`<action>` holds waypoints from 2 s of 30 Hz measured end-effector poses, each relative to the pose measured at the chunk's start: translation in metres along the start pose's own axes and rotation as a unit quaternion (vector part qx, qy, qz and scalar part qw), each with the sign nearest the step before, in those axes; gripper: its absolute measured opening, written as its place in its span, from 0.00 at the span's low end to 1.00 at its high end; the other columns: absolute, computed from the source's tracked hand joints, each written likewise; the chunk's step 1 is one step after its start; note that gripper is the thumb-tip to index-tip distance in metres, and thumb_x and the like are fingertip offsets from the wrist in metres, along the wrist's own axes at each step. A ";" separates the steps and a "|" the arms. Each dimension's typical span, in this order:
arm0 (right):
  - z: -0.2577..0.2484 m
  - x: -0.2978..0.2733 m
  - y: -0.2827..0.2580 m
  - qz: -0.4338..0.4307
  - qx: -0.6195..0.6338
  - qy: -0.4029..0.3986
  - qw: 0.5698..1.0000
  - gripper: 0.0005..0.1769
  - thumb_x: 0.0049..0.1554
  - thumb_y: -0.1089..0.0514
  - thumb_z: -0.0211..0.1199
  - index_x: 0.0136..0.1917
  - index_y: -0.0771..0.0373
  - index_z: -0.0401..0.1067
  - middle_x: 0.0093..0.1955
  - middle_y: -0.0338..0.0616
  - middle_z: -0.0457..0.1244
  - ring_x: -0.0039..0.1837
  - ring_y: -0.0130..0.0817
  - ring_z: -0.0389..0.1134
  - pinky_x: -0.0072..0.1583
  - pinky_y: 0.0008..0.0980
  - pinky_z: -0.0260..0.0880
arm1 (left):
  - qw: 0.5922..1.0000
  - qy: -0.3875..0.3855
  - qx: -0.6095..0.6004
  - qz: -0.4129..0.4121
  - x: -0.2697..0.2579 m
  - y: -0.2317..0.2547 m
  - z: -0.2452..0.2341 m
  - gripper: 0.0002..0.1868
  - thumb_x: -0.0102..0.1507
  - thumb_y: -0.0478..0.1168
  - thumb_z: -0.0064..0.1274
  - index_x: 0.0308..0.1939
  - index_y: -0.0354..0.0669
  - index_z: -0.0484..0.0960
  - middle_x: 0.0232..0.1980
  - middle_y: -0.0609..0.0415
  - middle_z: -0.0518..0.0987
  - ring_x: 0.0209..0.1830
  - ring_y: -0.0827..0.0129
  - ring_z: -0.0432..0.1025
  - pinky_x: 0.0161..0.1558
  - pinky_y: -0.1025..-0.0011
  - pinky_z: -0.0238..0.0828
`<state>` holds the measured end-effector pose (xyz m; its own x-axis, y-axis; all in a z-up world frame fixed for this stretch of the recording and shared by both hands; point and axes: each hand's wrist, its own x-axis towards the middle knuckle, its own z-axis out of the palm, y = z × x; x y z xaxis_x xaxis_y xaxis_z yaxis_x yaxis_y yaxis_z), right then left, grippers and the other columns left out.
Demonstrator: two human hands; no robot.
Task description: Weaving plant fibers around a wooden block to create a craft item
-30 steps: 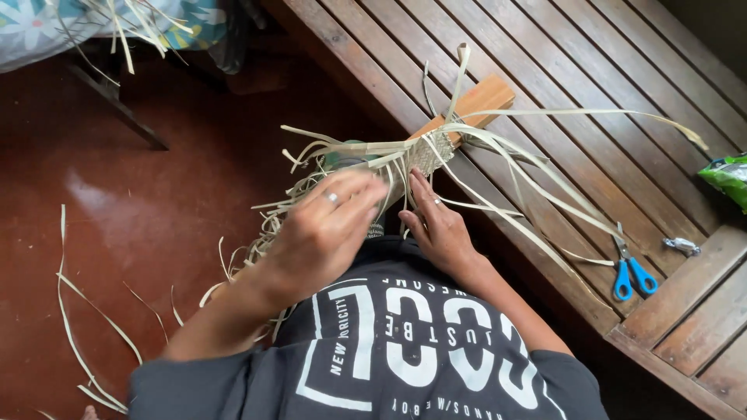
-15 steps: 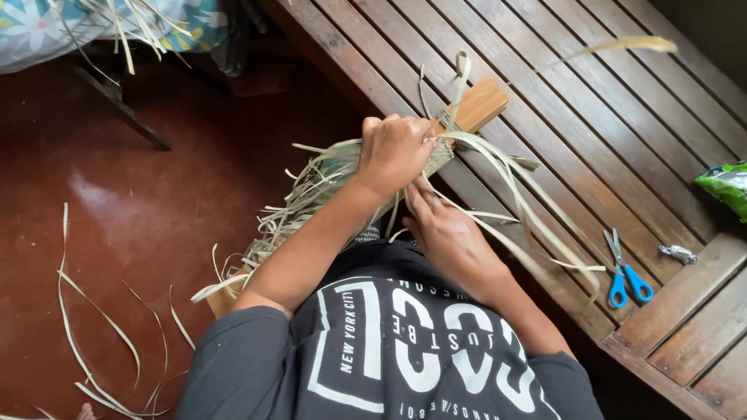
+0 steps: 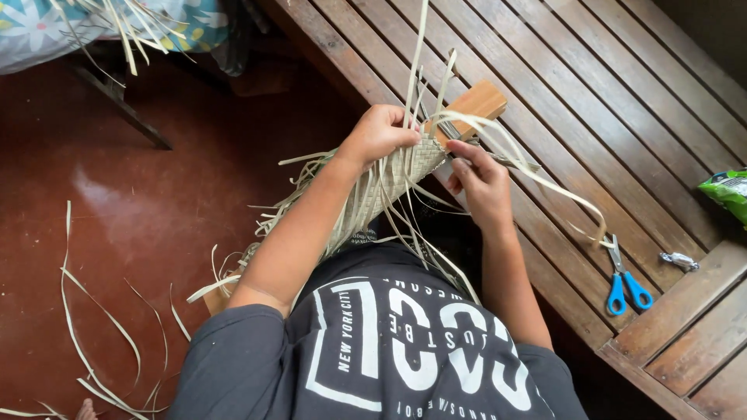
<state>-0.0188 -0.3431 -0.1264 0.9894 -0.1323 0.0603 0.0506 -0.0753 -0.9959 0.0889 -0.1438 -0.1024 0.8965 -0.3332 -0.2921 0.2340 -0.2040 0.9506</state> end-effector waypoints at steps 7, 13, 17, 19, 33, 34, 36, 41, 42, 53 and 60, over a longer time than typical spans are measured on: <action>0.025 0.020 0.068 0.055 0.184 0.078 0.978 0.06 0.60 0.71 0.62 0.52 0.69 0.74 0.34 0.46 0.61 0.21 0.25 0.55 0.24 0.25 0.52 | 0.995 -0.051 -0.084 -0.029 -0.002 0.007 -0.007 0.12 0.50 0.35 0.64 0.37 0.39 0.88 0.29 0.52 0.82 0.30 0.71 0.77 0.36 0.76 0.75; 0.028 0.026 0.066 0.060 0.216 0.065 0.972 0.04 0.60 0.69 0.64 0.48 0.71 0.70 0.27 0.42 0.55 0.19 0.26 0.52 0.23 0.25 0.49 | 0.951 -0.062 0.303 -0.005 -0.012 0.055 -0.012 0.15 0.52 0.58 0.61 0.42 0.67 0.87 0.40 0.70 0.85 0.53 0.64 0.79 0.57 0.62 0.66; 0.034 0.022 0.023 0.009 0.140 0.102 0.985 0.13 0.53 0.67 0.74 0.49 0.70 0.72 0.31 0.42 0.60 0.27 0.23 0.58 0.30 0.22 0.55 | 0.959 -0.085 0.269 -0.010 -0.001 0.048 -0.009 0.08 0.52 0.51 0.62 0.35 0.64 0.87 0.33 0.71 0.84 0.43 0.71 0.80 0.50 0.70 0.68; 0.035 0.022 0.005 -0.033 0.088 0.131 0.987 0.24 0.48 0.66 0.80 0.55 0.68 0.73 0.38 0.43 0.65 0.35 0.21 0.63 0.37 0.21 0.63 | 0.970 -0.107 0.218 0.001 0.001 0.042 -0.008 0.07 0.52 0.46 0.64 0.33 0.58 0.88 0.29 0.66 0.84 0.36 0.72 0.80 0.44 0.75 0.70; 0.001 0.071 -0.002 -0.213 -0.161 -0.015 0.964 0.07 0.56 0.60 0.79 0.46 0.55 0.82 0.47 0.42 0.68 0.44 0.32 0.65 0.49 0.31 0.67 | 0.972 -0.199 0.129 -0.009 0.002 0.028 0.001 0.16 0.45 0.42 0.70 0.36 0.48 0.87 0.29 0.61 0.84 0.33 0.73 0.78 0.42 0.77 0.73; 0.003 0.075 0.000 -0.214 -0.161 -0.016 0.963 0.07 0.56 0.60 0.79 0.46 0.55 0.82 0.47 0.42 0.68 0.44 0.32 0.65 0.49 0.31 0.67 | 0.972 -0.198 0.128 -0.008 0.001 0.027 0.001 0.16 0.45 0.42 0.70 0.36 0.48 0.87 0.29 0.61 0.84 0.33 0.73 0.78 0.42 0.77 0.73; 0.007 0.081 0.006 -0.207 -0.142 -0.024 0.968 0.05 0.56 0.62 0.78 0.45 0.58 0.82 0.45 0.45 0.68 0.41 0.31 0.62 0.45 0.30 0.64 | 0.974 -0.190 0.118 -0.028 -0.001 0.023 0.002 0.15 0.43 0.42 0.70 0.32 0.49 0.87 0.27 0.60 0.84 0.31 0.70 0.79 0.39 0.77 0.73; 0.013 0.088 -0.015 -0.221 -0.150 0.003 0.964 0.04 0.56 0.62 0.77 0.44 0.60 0.81 0.45 0.49 0.67 0.43 0.37 0.65 0.47 0.35 0.66 | 0.973 -0.185 0.139 -0.024 -0.002 0.032 -0.003 0.14 0.42 0.42 0.69 0.31 0.49 0.87 0.25 0.60 0.82 0.29 0.70 0.78 0.36 0.76 0.72; 0.015 0.089 -0.019 -0.241 -0.159 0.022 0.957 0.04 0.57 0.64 0.76 0.44 0.60 0.81 0.44 0.50 0.66 0.44 0.41 0.66 0.49 0.37 0.68 | 0.971 -0.187 0.150 -0.017 -0.005 0.038 -0.004 0.13 0.43 0.42 0.68 0.31 0.50 0.87 0.24 0.60 0.81 0.28 0.70 0.77 0.36 0.76 0.72; -0.009 0.023 -0.052 -0.055 0.183 0.016 0.981 0.05 0.59 0.66 0.65 0.48 0.70 0.70 0.45 0.60 0.70 0.46 0.37 0.74 0.52 0.33 0.75 | 0.970 -0.202 0.134 0.005 0.008 0.040 -0.007 0.06 0.55 0.43 0.59 0.32 0.49 0.87 0.27 0.60 0.82 0.30 0.73 0.74 0.38 0.76 0.70; -0.001 -0.005 -0.034 -0.086 0.114 -0.073 0.987 0.04 0.55 0.69 0.69 0.45 0.71 0.76 0.48 0.62 0.71 0.52 0.40 0.74 0.57 0.38 0.73 | 0.958 -0.229 0.169 0.028 0.010 0.065 -0.012 0.07 0.54 0.40 0.57 0.33 0.47 0.88 0.28 0.56 0.82 0.31 0.69 0.75 0.39 0.74 0.70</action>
<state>-0.0256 -0.3412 -0.0925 0.9715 0.0084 0.2369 0.2333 0.1422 -0.9619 0.1177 -0.1493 -0.0418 0.6271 -0.7054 -0.3305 -0.0147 -0.4350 0.9003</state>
